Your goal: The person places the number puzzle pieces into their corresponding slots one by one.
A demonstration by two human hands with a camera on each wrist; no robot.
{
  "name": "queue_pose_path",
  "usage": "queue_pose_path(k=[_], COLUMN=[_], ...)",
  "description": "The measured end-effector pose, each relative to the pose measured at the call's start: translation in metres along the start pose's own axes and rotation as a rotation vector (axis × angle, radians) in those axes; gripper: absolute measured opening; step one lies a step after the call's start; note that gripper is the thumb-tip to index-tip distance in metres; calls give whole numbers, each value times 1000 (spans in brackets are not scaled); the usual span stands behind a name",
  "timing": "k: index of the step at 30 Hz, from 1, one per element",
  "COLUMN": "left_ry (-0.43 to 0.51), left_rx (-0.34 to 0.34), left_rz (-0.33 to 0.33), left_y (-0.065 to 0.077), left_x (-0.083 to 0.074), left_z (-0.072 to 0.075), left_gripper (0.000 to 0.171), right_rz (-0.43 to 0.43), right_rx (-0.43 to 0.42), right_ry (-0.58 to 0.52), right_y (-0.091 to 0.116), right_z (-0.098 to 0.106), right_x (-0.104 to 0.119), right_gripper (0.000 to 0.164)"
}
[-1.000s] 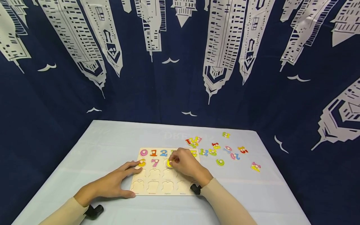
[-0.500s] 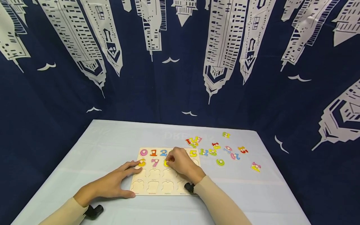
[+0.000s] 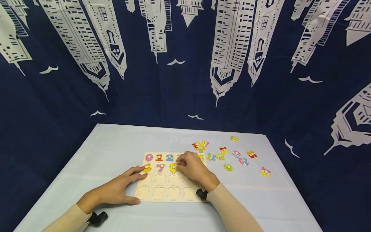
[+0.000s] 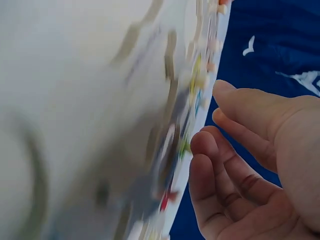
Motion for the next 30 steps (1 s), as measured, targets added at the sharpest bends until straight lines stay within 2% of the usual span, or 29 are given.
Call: queue_pose_path(k=[6, 18, 30], left_ry=[4, 8, 17], left_rx=[-1, 1, -2], left_rz=[-1, 0, 9], left_y=[0, 0, 2], left_x=[0, -2, -2], left_z=[0, -2, 0], left_gripper=[103, 104, 103], right_rz=[-15, -165, -319], right_rx=[-66, -174, -214], right_ry=[16, 84, 137], right_y=[18, 68, 106], right_z=[22, 64, 88], right_x=[-18, -73, -119], right_gripper=[18, 28, 41])
Point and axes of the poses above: each hand's wrist, its own y-axis away from the middle knuckle, its own z-axis out of the back of the hand, x = y × z, the point moved 5 cm from there along -y, towards the middle knuckle, and after that the axes turned 6 degrees about x, right-handed, at the moved point
